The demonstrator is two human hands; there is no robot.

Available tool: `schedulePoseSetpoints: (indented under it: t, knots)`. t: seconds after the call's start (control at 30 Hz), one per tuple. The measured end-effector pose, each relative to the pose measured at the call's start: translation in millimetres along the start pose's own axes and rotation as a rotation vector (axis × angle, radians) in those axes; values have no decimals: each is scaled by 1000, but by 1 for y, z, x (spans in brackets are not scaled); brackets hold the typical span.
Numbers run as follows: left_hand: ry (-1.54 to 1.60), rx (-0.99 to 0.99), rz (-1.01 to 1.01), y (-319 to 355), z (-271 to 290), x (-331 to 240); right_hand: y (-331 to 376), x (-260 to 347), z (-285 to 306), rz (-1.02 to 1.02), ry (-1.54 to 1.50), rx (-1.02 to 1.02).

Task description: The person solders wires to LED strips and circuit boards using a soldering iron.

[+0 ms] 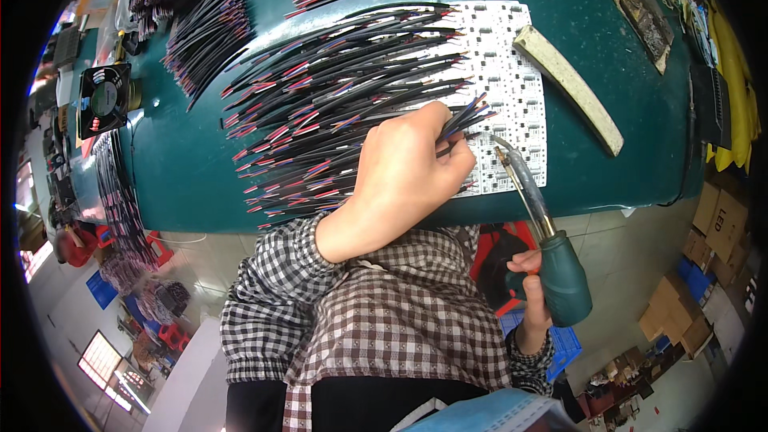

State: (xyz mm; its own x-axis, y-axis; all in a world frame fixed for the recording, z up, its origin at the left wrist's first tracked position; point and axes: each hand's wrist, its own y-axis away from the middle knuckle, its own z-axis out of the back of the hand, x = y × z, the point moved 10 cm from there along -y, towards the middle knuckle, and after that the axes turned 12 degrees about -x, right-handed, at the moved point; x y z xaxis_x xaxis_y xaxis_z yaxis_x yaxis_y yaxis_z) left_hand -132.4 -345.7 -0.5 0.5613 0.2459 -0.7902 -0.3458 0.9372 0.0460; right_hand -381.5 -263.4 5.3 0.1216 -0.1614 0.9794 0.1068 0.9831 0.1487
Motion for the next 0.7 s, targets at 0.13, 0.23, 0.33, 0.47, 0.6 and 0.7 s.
schedulePoseSetpoints:
  t: [0.13, 0.23, 0.33, 0.47, 0.6, 0.7]
  knots:
    - [6, -3, -1, 1, -1, 0, 1, -4, 0, 9, 70, 16]
    - [10, -16, -3, 2, -1, 0, 0, -6, 0, 13, 85, 13]
    - [18, -35, -28, 2, 1, -2, -1, -2, -2, 73, 161, 42]
    - [10, -35, -30, 2, 2, -3, -2, -2, -4, 80, 193, 53]
    - [10, -32, -40, 2, 1, -3, -2, -4, -3, 39, 174, 32]
    - [26, -32, -36, 2, 0, -2, -2, -6, -2, 46, 189, 38]
